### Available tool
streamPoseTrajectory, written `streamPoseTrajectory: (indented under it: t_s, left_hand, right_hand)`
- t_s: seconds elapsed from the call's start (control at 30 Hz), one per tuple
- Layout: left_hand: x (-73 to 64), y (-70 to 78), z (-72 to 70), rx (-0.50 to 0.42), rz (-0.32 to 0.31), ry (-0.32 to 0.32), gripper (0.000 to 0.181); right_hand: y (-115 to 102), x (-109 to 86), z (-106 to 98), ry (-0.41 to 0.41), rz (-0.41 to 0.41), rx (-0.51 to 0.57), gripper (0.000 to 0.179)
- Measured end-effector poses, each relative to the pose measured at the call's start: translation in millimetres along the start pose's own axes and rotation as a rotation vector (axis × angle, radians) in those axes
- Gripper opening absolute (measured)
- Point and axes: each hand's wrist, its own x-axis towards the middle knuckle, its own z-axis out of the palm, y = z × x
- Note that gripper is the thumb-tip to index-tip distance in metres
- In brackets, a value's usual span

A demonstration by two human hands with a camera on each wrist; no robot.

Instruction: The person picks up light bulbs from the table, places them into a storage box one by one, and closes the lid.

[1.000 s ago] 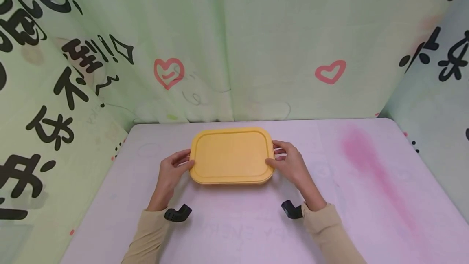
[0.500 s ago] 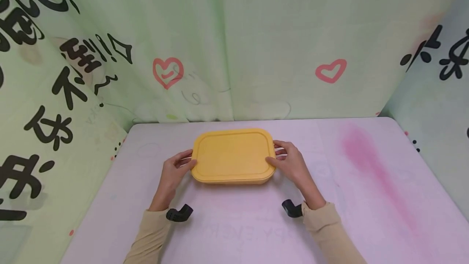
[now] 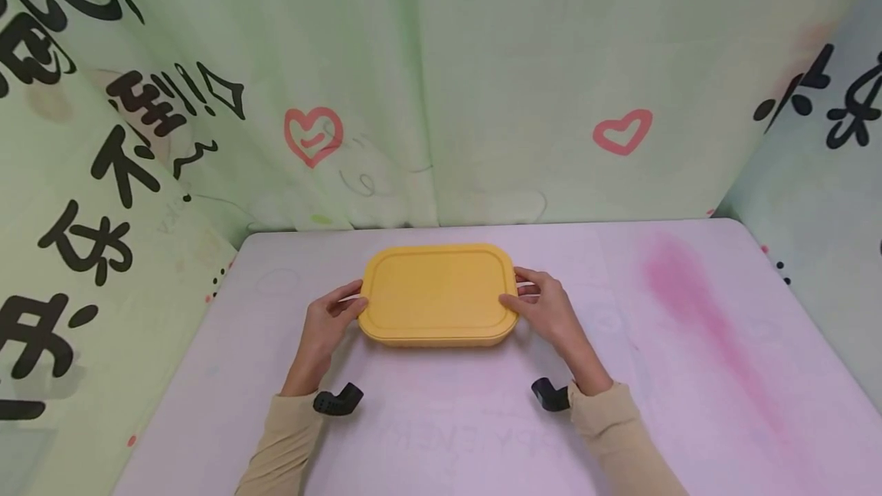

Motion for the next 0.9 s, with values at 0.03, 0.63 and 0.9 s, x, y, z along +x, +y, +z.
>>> streamPoseTrajectory:
  t_s: [0.03,0.63,0.9]
  left_hand:
    - [0.1,-0.4,-0.1,-0.003,-0.001,0.0,0.039]
    - [3.6,2.7,1.1,-0.008,0.042,-0.009,0.038]
    - [-5.4,14.1,-2.8,0.07,0.143,0.008,0.04]
  right_hand:
    - [0.3,-0.2,0.2,-0.001,-0.001,0.002,0.069]
    - [5.7,0.8,-2.6,0.057,-0.148,-0.063,0.064]
    - [-5.1,-15.7,-8.2,0.114,-0.262,-0.183,0.064]
